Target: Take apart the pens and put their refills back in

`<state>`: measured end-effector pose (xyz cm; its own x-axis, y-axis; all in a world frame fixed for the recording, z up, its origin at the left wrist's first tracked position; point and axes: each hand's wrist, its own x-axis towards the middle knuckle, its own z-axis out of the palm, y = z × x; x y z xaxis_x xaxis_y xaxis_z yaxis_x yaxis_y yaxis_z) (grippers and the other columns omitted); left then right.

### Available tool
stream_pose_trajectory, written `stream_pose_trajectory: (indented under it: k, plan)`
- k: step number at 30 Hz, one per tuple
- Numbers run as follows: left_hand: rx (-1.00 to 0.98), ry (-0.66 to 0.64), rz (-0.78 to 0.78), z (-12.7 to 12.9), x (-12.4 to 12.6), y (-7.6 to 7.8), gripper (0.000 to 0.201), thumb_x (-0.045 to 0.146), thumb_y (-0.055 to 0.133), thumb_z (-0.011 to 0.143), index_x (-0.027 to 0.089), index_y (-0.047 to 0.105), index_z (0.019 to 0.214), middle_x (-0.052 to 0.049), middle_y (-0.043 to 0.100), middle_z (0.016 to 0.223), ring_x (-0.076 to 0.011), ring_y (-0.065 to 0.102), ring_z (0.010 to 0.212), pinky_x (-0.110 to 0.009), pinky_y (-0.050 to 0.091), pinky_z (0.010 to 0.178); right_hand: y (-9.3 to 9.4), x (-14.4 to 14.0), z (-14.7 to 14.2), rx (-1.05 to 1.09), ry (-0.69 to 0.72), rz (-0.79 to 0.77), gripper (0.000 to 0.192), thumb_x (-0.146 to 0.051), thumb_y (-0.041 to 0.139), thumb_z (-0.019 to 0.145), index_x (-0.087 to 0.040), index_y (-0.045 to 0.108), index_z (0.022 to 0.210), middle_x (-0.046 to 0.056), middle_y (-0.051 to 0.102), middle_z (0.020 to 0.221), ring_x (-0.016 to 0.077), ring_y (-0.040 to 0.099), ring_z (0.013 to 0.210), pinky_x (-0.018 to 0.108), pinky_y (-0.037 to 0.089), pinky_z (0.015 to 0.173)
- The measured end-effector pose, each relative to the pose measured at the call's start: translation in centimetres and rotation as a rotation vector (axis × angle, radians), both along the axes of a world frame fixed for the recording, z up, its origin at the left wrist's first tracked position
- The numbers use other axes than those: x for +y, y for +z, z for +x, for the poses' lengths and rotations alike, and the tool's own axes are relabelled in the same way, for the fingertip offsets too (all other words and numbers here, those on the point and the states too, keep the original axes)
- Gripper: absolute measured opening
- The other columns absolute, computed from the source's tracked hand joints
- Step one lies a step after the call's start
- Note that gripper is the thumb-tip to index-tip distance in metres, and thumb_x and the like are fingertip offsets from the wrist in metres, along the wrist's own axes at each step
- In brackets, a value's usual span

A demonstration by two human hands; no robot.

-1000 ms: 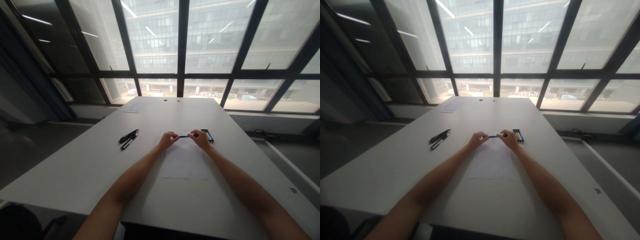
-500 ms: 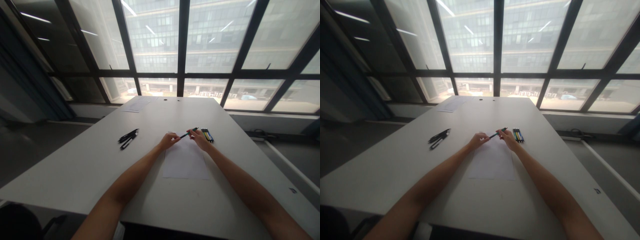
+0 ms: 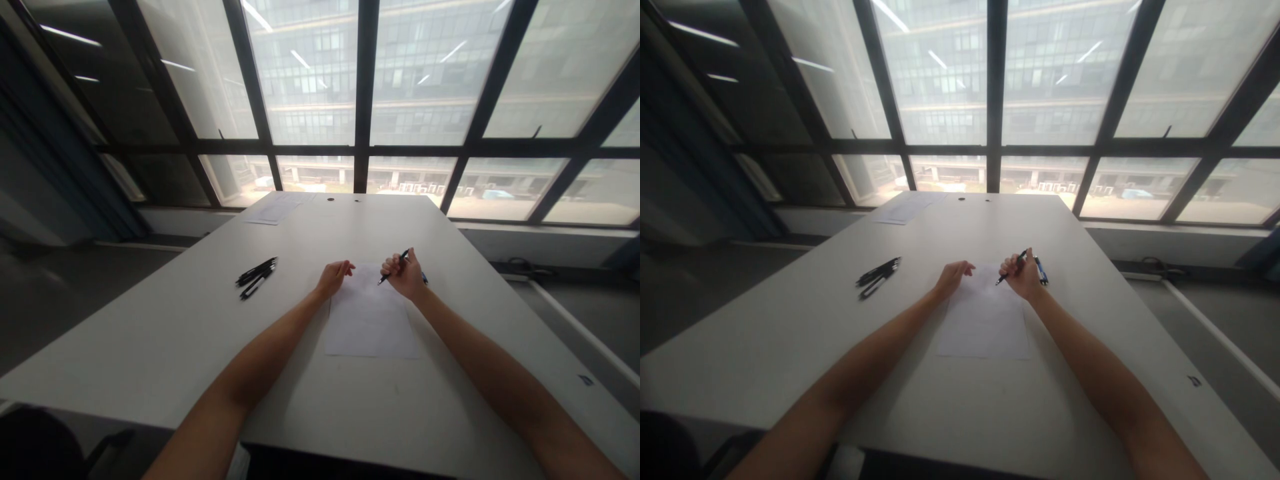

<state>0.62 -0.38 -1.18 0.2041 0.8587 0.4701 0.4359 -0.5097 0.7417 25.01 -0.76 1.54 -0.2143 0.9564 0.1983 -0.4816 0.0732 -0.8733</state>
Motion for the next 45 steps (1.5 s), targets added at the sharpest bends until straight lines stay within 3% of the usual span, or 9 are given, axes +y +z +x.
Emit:
stream_pose_trajectory:
  k: [12,18,20,23,28,33,37,41,45]
  plan:
    - [0.060,-0.001,-0.017,-0.1,0.3,-0.2,0.063,0.059,0.030,0.096,0.015,0.075,0.088,-0.006,0.072,0.075,-0.0161,0.066,0.072,-0.027,0.048,0.073,-0.1,0.1,0.5,0.163,0.017,-0.055,0.051,-0.060,0.037,0.089,-0.024,0.041,0.053,-0.003,0.028,0.048,0.0139,0.031,0.046,0.032,0.037,0.051]
    - [0.163,-0.020,0.033,0.1,0.0,0.2,0.038,0.041,0.045,0.095,0.017,0.075,0.089,-0.003,0.073,0.077,-0.0147,0.064,0.072,-0.025,0.046,0.070,-0.6,0.6,0.3,0.162,0.003,-0.095,0.027,-0.049,0.057,0.086,-0.023,0.064,0.085,-0.009,0.022,0.043,0.0123,0.028,0.040,0.029,0.038,0.048]
    - [0.194,-0.013,0.045,0.1,0.0,0.2,0.030,0.035,0.050,0.092,0.018,0.075,0.093,-0.002,0.074,0.078,-0.0140,0.063,0.071,-0.024,0.045,0.069,-0.8,0.8,0.2,0.151,-0.027,-0.094,0.025,-0.046,0.057,0.086,-0.023,0.066,0.088,-0.007,0.033,0.044,0.0131,0.039,0.044,0.030,0.044,0.053]
    - [0.214,-0.002,0.059,0.1,0.0,0.2,0.025,0.029,0.052,0.090,0.019,0.074,0.096,-0.001,0.074,0.079,-0.0136,0.063,0.072,-0.024,0.045,0.070,-1.0,0.8,0.0,0.130,-0.058,-0.103,0.043,-0.059,0.047,0.088,-0.021,0.067,0.089,0.001,0.054,0.057,0.0173,0.055,0.059,0.035,0.051,0.062]
    - [0.239,0.014,0.061,0.0,0.2,0.1,0.023,0.024,0.052,0.089,0.017,0.073,0.095,-0.002,0.073,0.081,-0.0138,0.063,0.074,-0.024,0.046,0.074,-1.3,0.6,-0.8,0.027,-0.133,-0.104,0.062,-0.078,0.047,0.079,-0.019,0.065,0.079,-0.004,0.042,0.046,0.0134,0.047,0.047,0.030,0.048,0.054]
    - [0.281,0.024,0.054,0.1,0.2,0.2,0.021,0.020,0.054,0.086,0.017,0.074,0.091,-0.002,0.074,0.080,-0.0143,0.064,0.075,-0.024,0.047,0.075,-1.5,0.1,-1.3,-0.168,-0.249,-0.005,0.046,-0.056,0.076,0.066,-0.020,0.062,0.092,-0.002,0.061,0.064,0.0125,0.057,0.057,0.022,0.045,0.049]
    - [0.309,0.028,0.037,0.1,0.3,0.1,0.022,0.021,0.054,0.086,0.017,0.075,0.092,-0.002,0.074,0.082,-0.0149,0.064,0.077,-0.024,0.047,0.075,-2.2,0.3,-1.4,-0.384,-0.444,0.110,0.035,-0.047,0.074,0.071,-0.018,0.054,0.069,-0.005,0.052,0.046,0.0076,0.043,0.038,0.018,0.029,0.035]
    - [0.336,0.027,0.011,0.1,0.5,0.0,0.024,0.022,0.053,0.085,0.018,0.075,0.094,-0.003,0.075,0.086,-0.0155,0.064,0.078,-0.025,0.048,0.076,-3.1,0.9,-1.5,-0.469,-0.397,0.144,0.034,-0.049,0.064,0.078,-0.017,0.055,0.071,0.001,0.061,0.053,0.0110,0.052,0.038,0.019,0.031,0.033]
    - [0.345,0.030,0.000,0.1,0.4,0.0,0.026,0.023,0.052,0.084,0.018,0.076,0.095,-0.003,0.075,0.088,-0.0161,0.064,0.080,-0.026,0.048,0.077,-3.5,1.0,-1.6,-0.547,-0.387,0.199,0.035,-0.050,0.068,0.074,-0.016,0.058,0.074,0.003,0.065,0.056,0.0133,0.057,0.041,0.019,0.036,0.035]
